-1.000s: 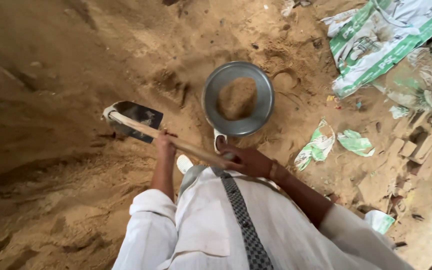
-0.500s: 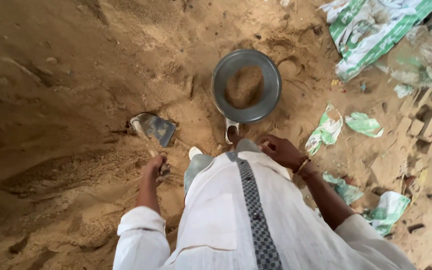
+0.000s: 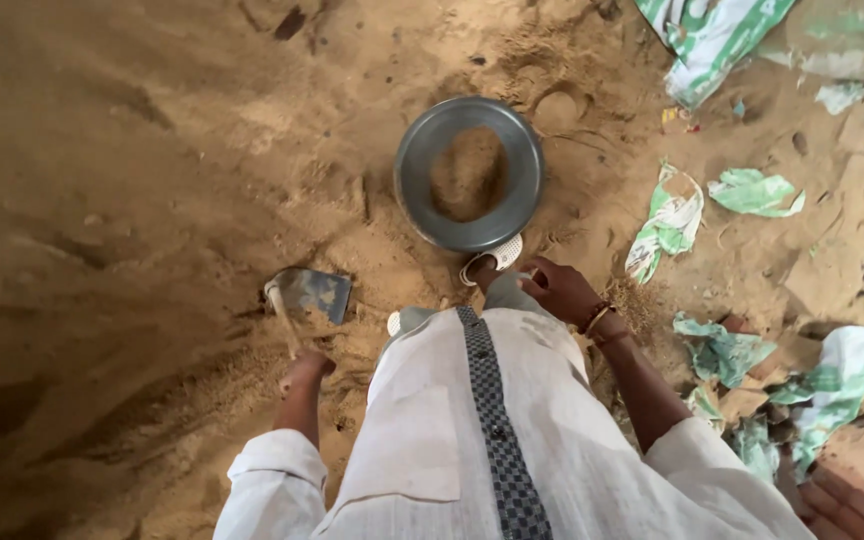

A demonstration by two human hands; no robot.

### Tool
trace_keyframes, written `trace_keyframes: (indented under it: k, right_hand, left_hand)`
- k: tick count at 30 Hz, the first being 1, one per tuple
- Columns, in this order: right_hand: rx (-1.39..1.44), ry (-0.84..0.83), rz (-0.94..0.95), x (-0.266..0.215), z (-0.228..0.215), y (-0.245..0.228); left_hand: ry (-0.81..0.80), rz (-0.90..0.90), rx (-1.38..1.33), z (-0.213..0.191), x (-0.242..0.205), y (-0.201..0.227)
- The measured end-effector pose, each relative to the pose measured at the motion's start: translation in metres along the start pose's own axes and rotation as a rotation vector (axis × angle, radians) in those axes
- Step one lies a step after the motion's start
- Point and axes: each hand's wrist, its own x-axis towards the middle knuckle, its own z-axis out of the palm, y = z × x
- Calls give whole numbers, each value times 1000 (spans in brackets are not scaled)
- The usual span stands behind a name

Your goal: The person carries a large metal basin of sand up a concrete staircase, sets it down, then walks to a sand pit and digs sand with a hoe, scooping it into the basin. They lift the filled basin and carry it back up the stairs, repeating the digging and carrying cycle.

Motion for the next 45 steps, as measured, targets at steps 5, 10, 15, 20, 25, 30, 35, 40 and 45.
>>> trace_keyframes:
  k: [5, 10, 15, 20, 25, 30, 35, 40, 45]
  right_hand:
    - [105, 48, 52, 28, -48, 63]
    - [122, 62, 49, 64, -65, 141]
    - [114, 23, 233, 118, -69, 178]
    - [259, 175, 325, 189, -12, 208]
    - [382, 101, 540, 272, 56, 238]
    - [201, 241, 469, 362, 166, 346]
    - [39, 450, 457, 433, 255, 470]
    - [426, 365, 672, 486, 246, 468]
    - [434, 480, 856, 483, 286, 533]
  left_hand:
    - [90, 227, -29, -70, -22, 91]
    - [231, 559, -254, -122, -8, 191]
    - [174, 873, -447, -188, -29, 287]
    - [118, 899, -301, -185, 79, 358]
    - [109, 844, -83, -205, 166, 429]
    - [66, 749, 76, -201, 272, 484]
    - [43, 638, -13, -165, 351, 522]
    - [-74, 477, -306, -159, 305, 562]
    - [-278, 308, -513, -204, 218, 568]
